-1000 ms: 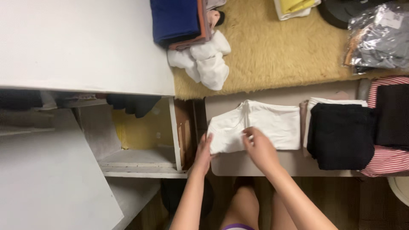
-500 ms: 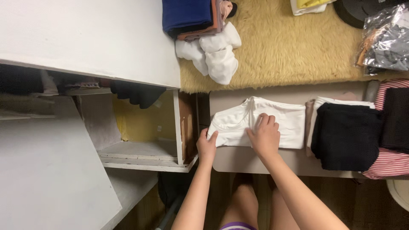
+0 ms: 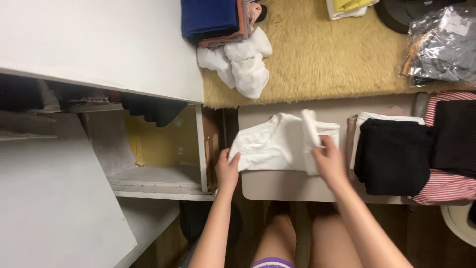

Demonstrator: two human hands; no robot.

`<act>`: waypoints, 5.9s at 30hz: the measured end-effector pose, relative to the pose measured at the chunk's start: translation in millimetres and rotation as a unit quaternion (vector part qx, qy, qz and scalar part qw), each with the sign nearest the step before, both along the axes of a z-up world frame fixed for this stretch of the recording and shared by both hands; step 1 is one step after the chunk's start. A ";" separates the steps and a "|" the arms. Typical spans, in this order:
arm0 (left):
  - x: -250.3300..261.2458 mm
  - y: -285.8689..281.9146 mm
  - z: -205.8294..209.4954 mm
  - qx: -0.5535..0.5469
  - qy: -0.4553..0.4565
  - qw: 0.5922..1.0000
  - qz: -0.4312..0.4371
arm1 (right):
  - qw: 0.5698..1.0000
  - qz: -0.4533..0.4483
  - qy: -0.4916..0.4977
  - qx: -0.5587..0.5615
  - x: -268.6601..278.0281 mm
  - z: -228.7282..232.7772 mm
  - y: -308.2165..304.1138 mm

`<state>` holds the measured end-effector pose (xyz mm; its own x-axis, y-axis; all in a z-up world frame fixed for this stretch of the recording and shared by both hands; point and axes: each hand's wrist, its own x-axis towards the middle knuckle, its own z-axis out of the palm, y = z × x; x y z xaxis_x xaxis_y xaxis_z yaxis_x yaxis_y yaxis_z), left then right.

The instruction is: The person folds a yellow cloth and a white cloth on a small table, smoothing and aligning the edges before stacking them with other folded items.

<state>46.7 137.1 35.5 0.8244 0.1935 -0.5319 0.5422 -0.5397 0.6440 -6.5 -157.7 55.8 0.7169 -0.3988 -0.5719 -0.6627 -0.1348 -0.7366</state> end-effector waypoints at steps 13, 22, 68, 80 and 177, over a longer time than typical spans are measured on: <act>10.5 25.1 76.3 0.119 -0.007 0.992 0.045 | 0.956 0.016 0.039 -0.290 -28.1 80.7 -58.2; -31.2 -115.3 -6.7 0.110 -0.254 0.802 -0.530 | 0.943 0.060 0.096 -0.312 -24.5 81.8 -61.4; -42.6 -176.9 1.4 -0.073 0.019 0.989 -0.125 | 0.916 0.306 -0.011 -0.258 43.4 -6.0 -52.1; -52.6 -151.8 14.4 -0.096 0.054 0.986 -0.129 | 0.827 0.480 0.106 -0.272 80.6 0.0 -79.6; -21.3 -119.2 -41.4 -0.440 0.203 0.874 0.026 | 0.998 0.004 0.064 -0.002 -31.7 -13.5 14.4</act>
